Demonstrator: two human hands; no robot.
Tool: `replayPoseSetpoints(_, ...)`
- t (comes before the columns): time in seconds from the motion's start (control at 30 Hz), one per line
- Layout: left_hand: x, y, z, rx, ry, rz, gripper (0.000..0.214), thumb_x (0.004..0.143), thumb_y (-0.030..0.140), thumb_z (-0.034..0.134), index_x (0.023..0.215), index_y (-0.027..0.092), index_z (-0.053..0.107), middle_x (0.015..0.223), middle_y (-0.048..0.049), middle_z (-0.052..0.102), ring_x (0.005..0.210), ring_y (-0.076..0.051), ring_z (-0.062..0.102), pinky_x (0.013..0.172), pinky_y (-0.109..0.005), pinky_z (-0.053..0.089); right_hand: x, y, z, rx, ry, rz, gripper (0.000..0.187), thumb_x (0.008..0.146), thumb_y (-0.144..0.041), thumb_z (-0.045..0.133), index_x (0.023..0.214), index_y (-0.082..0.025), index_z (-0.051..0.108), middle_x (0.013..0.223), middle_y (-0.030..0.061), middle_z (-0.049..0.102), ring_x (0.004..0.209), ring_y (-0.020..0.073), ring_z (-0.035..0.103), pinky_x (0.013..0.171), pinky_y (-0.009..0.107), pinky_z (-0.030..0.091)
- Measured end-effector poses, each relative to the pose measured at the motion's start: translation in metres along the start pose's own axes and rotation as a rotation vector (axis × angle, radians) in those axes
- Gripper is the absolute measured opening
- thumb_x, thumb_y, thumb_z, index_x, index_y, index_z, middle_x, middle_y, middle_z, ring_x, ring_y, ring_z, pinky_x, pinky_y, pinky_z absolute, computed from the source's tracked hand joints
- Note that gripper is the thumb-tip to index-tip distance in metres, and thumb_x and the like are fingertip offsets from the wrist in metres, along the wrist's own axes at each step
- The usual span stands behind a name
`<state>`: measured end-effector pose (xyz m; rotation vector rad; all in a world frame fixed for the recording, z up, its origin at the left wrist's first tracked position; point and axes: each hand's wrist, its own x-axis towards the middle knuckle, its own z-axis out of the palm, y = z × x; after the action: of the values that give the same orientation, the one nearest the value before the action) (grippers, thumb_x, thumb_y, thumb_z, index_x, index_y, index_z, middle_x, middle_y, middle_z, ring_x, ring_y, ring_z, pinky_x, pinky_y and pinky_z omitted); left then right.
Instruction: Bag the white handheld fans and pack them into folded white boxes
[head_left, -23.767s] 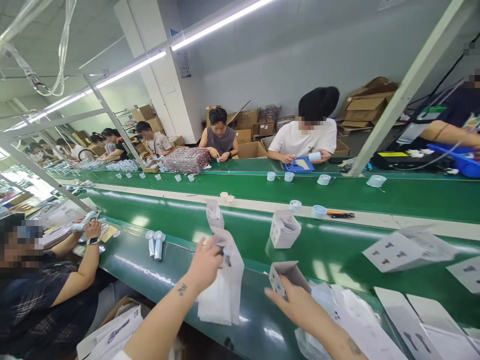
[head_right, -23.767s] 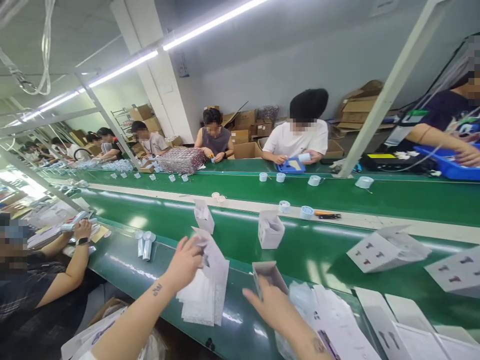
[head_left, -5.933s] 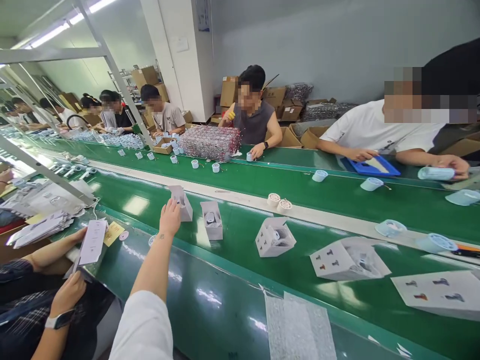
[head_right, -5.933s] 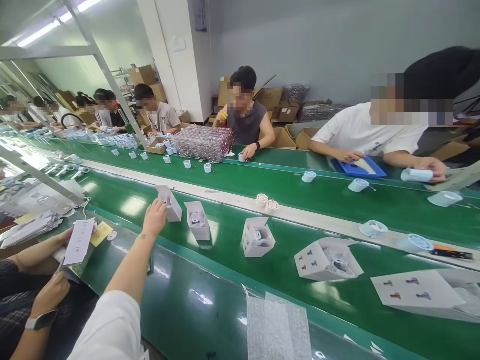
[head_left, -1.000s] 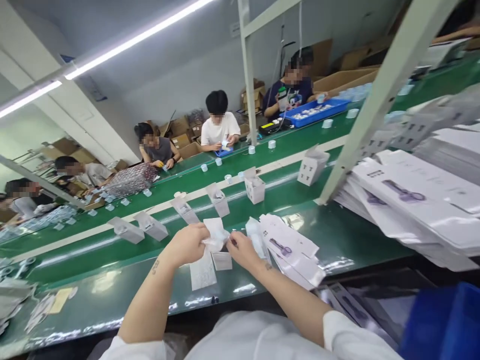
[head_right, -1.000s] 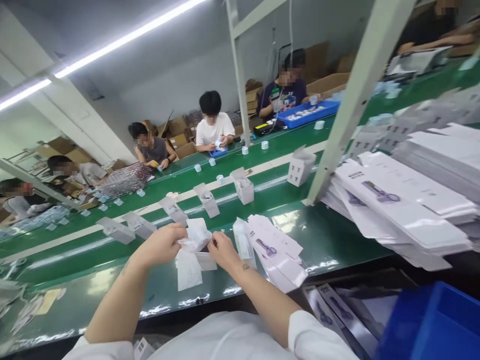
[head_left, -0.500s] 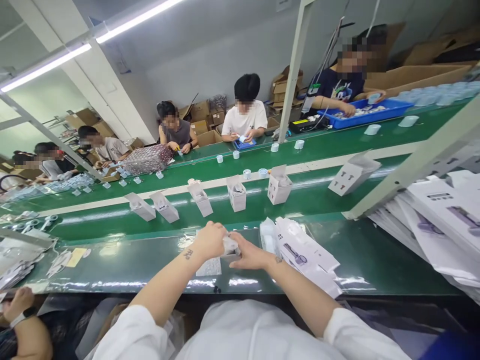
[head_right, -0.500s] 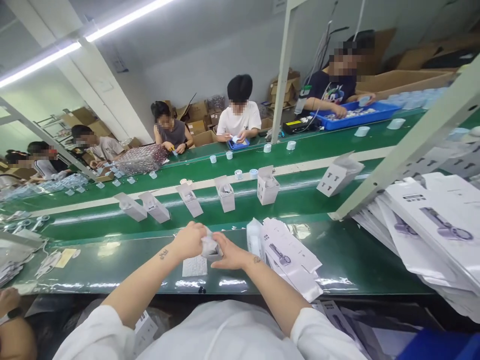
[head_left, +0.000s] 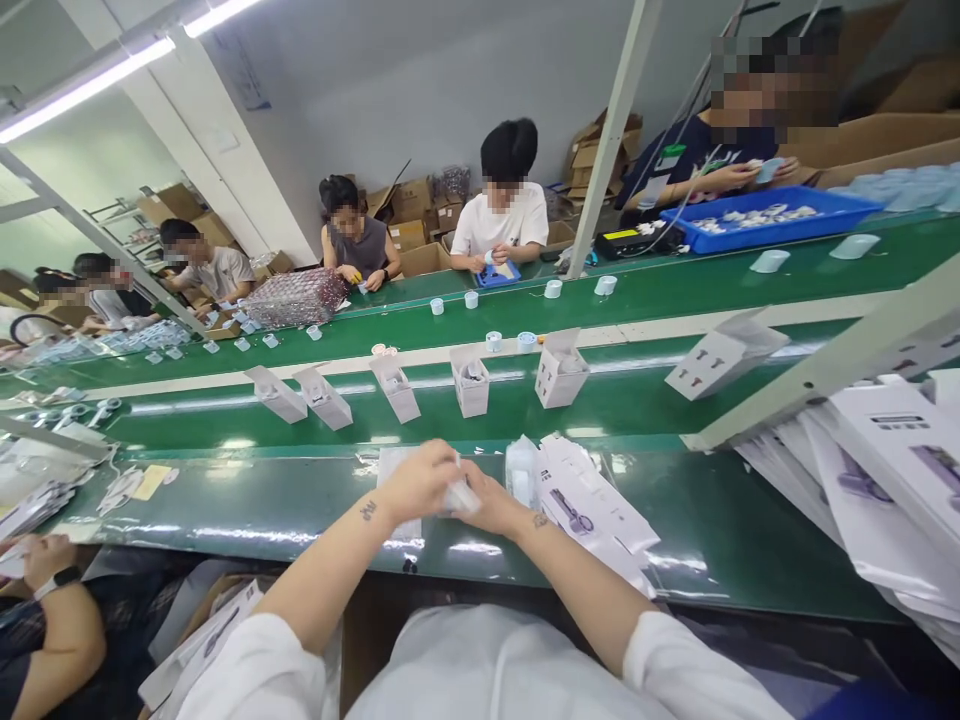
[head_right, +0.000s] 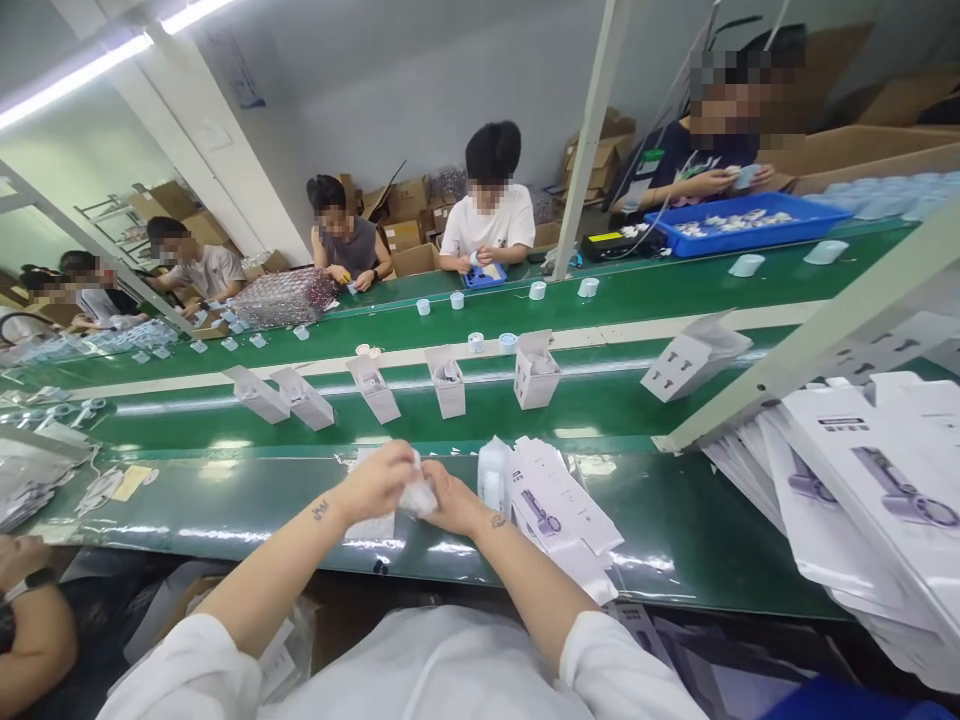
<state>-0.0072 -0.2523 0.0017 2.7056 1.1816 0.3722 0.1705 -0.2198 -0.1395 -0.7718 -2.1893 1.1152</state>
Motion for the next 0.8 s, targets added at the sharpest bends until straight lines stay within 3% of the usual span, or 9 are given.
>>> replayPoseSetpoints(0.1, -0.002, -0.006, 0.002, -0.077, 0.260, -0.275, 0.027, 0.082, 0.005, 0.039, 0.088, 0.018, 0.062, 0.100, -0.0082, 0.056, 0.093, -0.017, 0.057, 0.083, -0.033, 0.052, -0.002, 0.003, -0.005, 0.006, 0.012, 0.048, 0.067, 0.068, -0.019, 0.072, 0.124, -0.022, 0.035, 0.135, 0.0149, 0.047, 0.116, 0.0288, 0.057, 0.097, 0.046, 0.045)
replayPoseSetpoints(0.17, -0.004, -0.004, 0.012, -0.069, 0.290, -0.323, 0.028, 0.083, 0.005, 0.038, 0.087, 0.019, 0.062, 0.100, -0.0076, 0.056, 0.096, -0.016, 0.057, 0.085, -0.033, 0.051, -0.002, 0.003, -0.008, 0.008, -0.004, 0.048, 0.067, 0.066, -0.019, 0.073, 0.122, -0.022, 0.037, 0.135, 0.0136, 0.048, 0.117, 0.0284, 0.057, 0.098, 0.044, 0.045)
replayPoseSetpoints(0.3, -0.016, 0.005, 0.033, 0.045, -0.088, -0.208, 0.022, 0.081, 0.006, 0.046, 0.087, 0.018, 0.064, 0.102, -0.0093, 0.059, 0.106, -0.020, 0.055, 0.093, -0.036, 0.049, 0.000, -0.001, -0.008, 0.010, -0.042, 0.032, 0.061, 0.068, -0.019, 0.070, 0.121, -0.022, 0.039, 0.126, 0.0117, 0.053, 0.108, 0.0260, 0.061, 0.092, 0.042, 0.047)
replayPoseSetpoints(0.37, -0.026, 0.007, 0.037, 0.094, -0.212, -0.198, 0.017, 0.082, 0.008, 0.050, 0.087, 0.017, 0.065, 0.101, -0.0108, 0.062, 0.111, -0.024, 0.055, 0.100, -0.044, 0.045, 0.001, -0.004, -0.007, 0.007, -0.049, 0.043, 0.060, 0.068, -0.020, 0.071, 0.120, -0.022, 0.040, 0.124, 0.0115, 0.054, 0.104, 0.0255, 0.062, 0.090, 0.042, 0.048)
replayPoseSetpoints(0.43, -0.037, 0.010, 0.039, 0.155, -0.225, -0.270, 0.014, 0.087, 0.018, 0.053, 0.092, 0.016, 0.066, 0.105, -0.0125, 0.064, 0.122, -0.029, 0.050, 0.108, -0.058, 0.033, 0.002, -0.005, -0.006, 0.002, -0.053, 0.058, 0.063, 0.066, -0.019, 0.072, 0.121, -0.022, 0.040, 0.125, 0.0119, 0.053, 0.105, 0.0257, 0.062, 0.091, 0.043, 0.048)
replayPoseSetpoints(0.53, -0.039, 0.021, 0.047, 0.253, -0.286, -0.383, 0.028, 0.086, 0.037, 0.061, 0.104, 0.016, 0.066, 0.114, -0.0148, 0.063, 0.134, -0.038, 0.036, 0.110, -0.071, 0.015, 0.003, -0.007, -0.005, 0.001, -0.068, 0.067, 0.067, 0.066, -0.016, 0.071, 0.123, -0.022, 0.038, 0.130, 0.0129, 0.051, 0.111, 0.0262, 0.060, 0.095, 0.045, 0.048)
replayPoseSetpoints(0.7, -0.021, 0.033, 0.068, 0.317, -0.356, -0.507, 0.023, 0.088, 0.018, 0.052, 0.104, 0.014, 0.069, 0.117, -0.0188, 0.061, 0.124, -0.038, 0.043, 0.108, -0.069, 0.022, 0.005, -0.011, 0.001, 0.071, -0.099, 0.056, 0.067, 0.069, -0.015, 0.066, 0.129, -0.022, 0.037, 0.138, 0.0164, 0.046, 0.131, 0.0303, 0.047, 0.107, 0.051, 0.041)
replayPoseSetpoints(0.8, -0.037, 0.023, 0.059, 0.268, -0.316, -0.537, 0.022, 0.086, 0.018, 0.051, 0.101, 0.017, 0.067, 0.109, -0.0158, 0.060, 0.112, -0.034, 0.049, 0.101, -0.065, 0.035, -0.004, -0.007, -0.003, 0.179, -0.027, 0.141, 0.071, 0.075, -0.027, 0.063, 0.138, -0.024, 0.030, 0.150, 0.0178, 0.034, 0.138, 0.0320, 0.039, 0.097, 0.049, 0.052)
